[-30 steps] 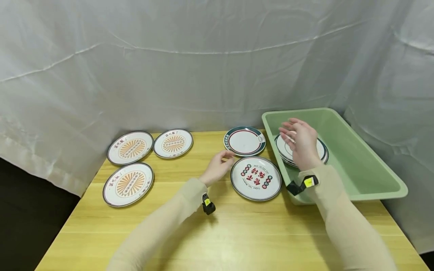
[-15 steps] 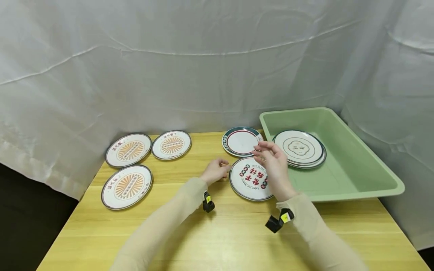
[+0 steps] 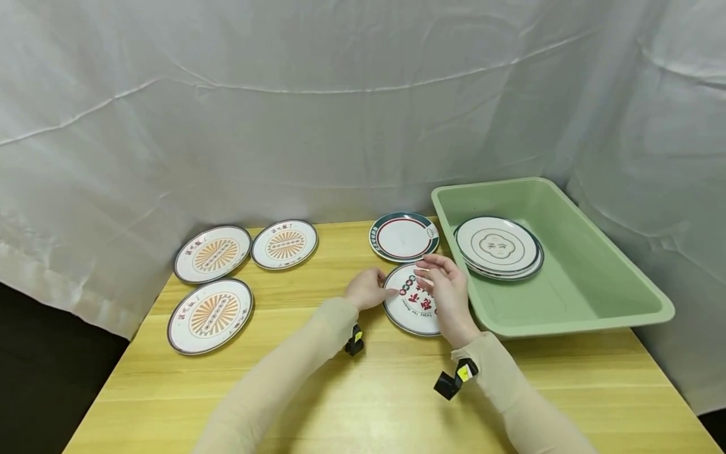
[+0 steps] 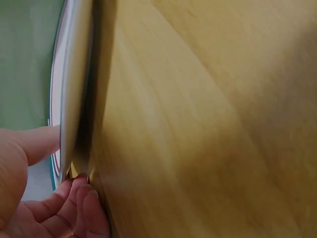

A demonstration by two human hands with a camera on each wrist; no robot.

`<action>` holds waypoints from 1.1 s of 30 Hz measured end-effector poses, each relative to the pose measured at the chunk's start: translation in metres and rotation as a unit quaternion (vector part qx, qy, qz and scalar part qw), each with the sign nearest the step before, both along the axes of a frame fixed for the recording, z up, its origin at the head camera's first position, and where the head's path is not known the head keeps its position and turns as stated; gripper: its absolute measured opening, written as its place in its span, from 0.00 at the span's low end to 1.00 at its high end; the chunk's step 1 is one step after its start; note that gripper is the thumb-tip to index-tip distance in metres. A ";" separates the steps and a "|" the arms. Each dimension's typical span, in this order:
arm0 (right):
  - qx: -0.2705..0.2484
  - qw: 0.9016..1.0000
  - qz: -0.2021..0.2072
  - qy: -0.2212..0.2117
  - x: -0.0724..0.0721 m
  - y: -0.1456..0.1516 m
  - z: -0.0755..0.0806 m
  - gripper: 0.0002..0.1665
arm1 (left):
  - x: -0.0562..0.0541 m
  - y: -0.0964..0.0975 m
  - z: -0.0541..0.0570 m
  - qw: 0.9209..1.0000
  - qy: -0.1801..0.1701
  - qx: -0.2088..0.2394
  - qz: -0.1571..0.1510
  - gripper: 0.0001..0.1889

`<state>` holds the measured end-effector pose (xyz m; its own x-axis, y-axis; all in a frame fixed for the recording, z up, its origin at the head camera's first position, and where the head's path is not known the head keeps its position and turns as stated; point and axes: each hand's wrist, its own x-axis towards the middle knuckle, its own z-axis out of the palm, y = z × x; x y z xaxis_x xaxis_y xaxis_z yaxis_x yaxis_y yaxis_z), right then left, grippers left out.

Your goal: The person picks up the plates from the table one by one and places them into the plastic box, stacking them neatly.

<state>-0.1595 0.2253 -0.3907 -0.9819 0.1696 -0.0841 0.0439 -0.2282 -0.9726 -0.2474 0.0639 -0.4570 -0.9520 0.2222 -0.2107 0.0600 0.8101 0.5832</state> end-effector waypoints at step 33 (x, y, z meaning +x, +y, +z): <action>0.015 0.998 0.034 -0.049 -0.013 0.003 -0.016 0.17 | 0.003 -0.069 -0.003 0.999 -0.029 0.021 -0.024 0.23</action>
